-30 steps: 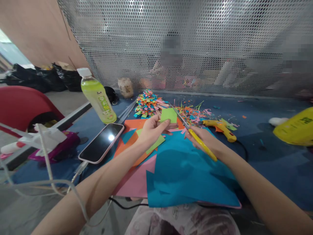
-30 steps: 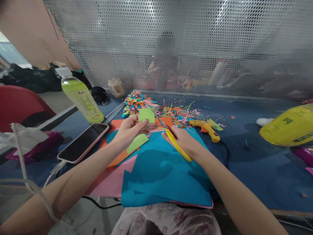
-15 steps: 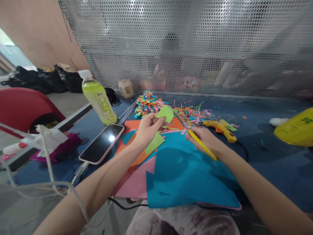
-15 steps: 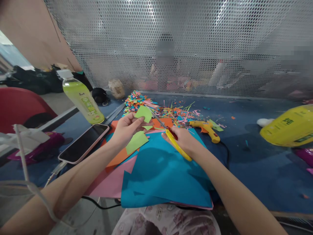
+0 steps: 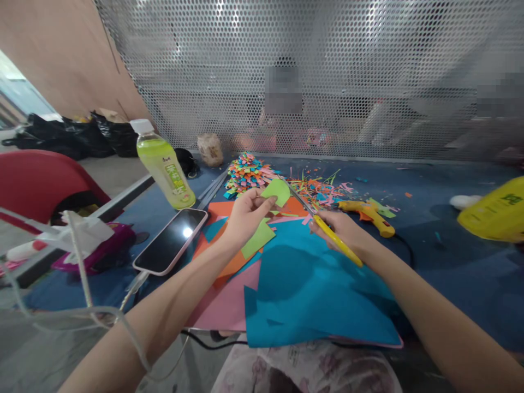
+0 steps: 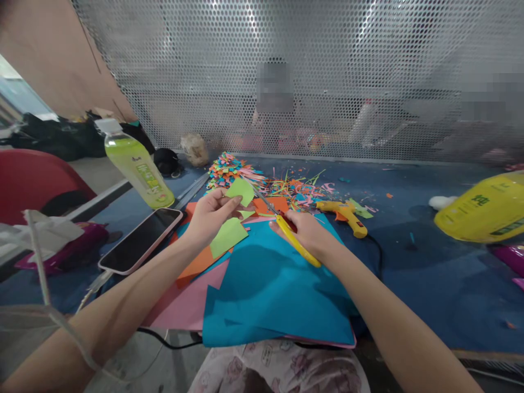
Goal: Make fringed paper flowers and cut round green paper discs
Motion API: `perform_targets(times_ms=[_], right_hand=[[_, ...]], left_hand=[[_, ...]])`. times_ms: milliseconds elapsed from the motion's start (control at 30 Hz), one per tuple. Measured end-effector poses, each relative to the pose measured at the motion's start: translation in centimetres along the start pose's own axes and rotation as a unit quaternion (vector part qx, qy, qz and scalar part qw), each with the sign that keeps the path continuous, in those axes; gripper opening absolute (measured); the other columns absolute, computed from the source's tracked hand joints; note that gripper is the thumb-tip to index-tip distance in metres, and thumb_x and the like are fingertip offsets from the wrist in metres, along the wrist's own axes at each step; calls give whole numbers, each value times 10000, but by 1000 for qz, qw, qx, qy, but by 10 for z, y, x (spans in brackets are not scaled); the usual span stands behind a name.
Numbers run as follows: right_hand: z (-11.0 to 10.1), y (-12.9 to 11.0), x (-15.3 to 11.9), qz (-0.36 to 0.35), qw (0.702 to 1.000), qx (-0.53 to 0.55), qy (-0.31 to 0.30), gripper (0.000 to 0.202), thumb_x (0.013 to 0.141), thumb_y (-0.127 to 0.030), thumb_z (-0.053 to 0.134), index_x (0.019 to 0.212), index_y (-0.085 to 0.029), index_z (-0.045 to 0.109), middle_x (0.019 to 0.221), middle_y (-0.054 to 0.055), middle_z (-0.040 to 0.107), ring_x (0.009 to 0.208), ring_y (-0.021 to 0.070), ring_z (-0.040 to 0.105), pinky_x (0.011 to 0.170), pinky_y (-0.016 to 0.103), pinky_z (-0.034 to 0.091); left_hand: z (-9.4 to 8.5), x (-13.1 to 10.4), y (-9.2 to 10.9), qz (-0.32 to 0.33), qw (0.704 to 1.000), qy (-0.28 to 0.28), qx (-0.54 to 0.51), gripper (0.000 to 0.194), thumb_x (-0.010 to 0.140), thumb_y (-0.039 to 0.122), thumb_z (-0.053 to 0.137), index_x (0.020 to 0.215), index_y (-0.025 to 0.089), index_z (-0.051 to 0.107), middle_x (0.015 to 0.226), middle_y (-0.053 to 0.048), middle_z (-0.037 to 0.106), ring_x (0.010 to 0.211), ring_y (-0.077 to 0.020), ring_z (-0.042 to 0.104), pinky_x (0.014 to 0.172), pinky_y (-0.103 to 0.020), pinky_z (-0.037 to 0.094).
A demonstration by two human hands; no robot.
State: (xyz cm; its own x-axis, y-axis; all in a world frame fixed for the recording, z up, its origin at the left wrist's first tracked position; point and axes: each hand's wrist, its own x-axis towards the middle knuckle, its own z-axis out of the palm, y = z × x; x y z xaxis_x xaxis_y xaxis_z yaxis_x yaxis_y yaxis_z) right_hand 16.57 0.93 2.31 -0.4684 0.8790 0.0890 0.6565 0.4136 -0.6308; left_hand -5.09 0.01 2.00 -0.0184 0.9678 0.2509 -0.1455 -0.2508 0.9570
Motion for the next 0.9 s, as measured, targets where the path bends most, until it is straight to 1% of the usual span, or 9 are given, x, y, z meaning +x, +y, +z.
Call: perform_targets(times_ms=[167, 267, 400, 533, 667, 800, 900], right_hand=[[0, -2, -1, 22, 1000, 15, 4, 388, 817, -567, 460, 691, -205, 514, 507, -32, 398, 488, 128, 406, 472, 264, 271], [0, -3, 0, 16, 1000, -3, 5, 397, 814, -570, 449, 675, -204, 516, 523, -18, 423, 510, 139, 422, 487, 272, 287], [1, 0, 1, -17, 1000, -13, 7, 346, 823, -514, 458, 699, -198, 527, 641, 22, 536, 609, 163, 493, 544, 285, 341], [0, 4, 2, -18, 1000, -10, 5, 308, 835, -477, 461, 742, -195, 544, 682, 34, 568, 647, 173, 517, 553, 283, 354], [-1, 2, 1, -4, 1000, -17, 8, 347, 827, -509, 466, 746, -186, 562, 686, 39, 583, 625, 166, 509, 535, 279, 349], [-3, -4, 0, 28, 1000, -11, 5, 421, 799, -580, 469, 706, -179, 561, 640, 29, 562, 544, 138, 466, 492, 268, 315], [-3, -8, 0, 44, 999, -10, 12, 455, 779, -618, 469, 681, -182, 555, 544, 3, 481, 506, 133, 436, 477, 266, 288]], left_hand=[[-2, 2, 1, 13, 999, 43, -23, 277, 661, 355, 745, 718, 164, 553, 635, 20, 646, 611, -113, 650, 550, -211, 521], [-2, 2, 4, 19, 998, 59, -28, 272, 646, 345, 755, 710, 166, 560, 616, 31, 636, 562, -91, 619, 542, -201, 519], [-3, 1, 5, 30, 999, 43, 5, 264, 661, 357, 747, 700, 161, 574, 609, 31, 634, 514, -78, 593, 543, -206, 515], [-1, 0, 6, 31, 999, 31, 19, 262, 664, 358, 748, 704, 161, 581, 590, 30, 630, 507, -90, 599, 523, -210, 501], [-1, 0, 6, 32, 999, 35, 12, 274, 651, 357, 753, 702, 153, 577, 609, 26, 633, 506, -81, 590, 523, -208, 506], [-4, 2, 6, 30, 999, 44, 5, 293, 638, 368, 757, 724, 147, 584, 610, 33, 615, 502, -71, 570, 527, -209, 514], [-7, 5, 4, 42, 997, 68, -12, 305, 627, 354, 764, 794, 154, 606, 621, 36, 619, 525, -72, 573, 535, -212, 519]])
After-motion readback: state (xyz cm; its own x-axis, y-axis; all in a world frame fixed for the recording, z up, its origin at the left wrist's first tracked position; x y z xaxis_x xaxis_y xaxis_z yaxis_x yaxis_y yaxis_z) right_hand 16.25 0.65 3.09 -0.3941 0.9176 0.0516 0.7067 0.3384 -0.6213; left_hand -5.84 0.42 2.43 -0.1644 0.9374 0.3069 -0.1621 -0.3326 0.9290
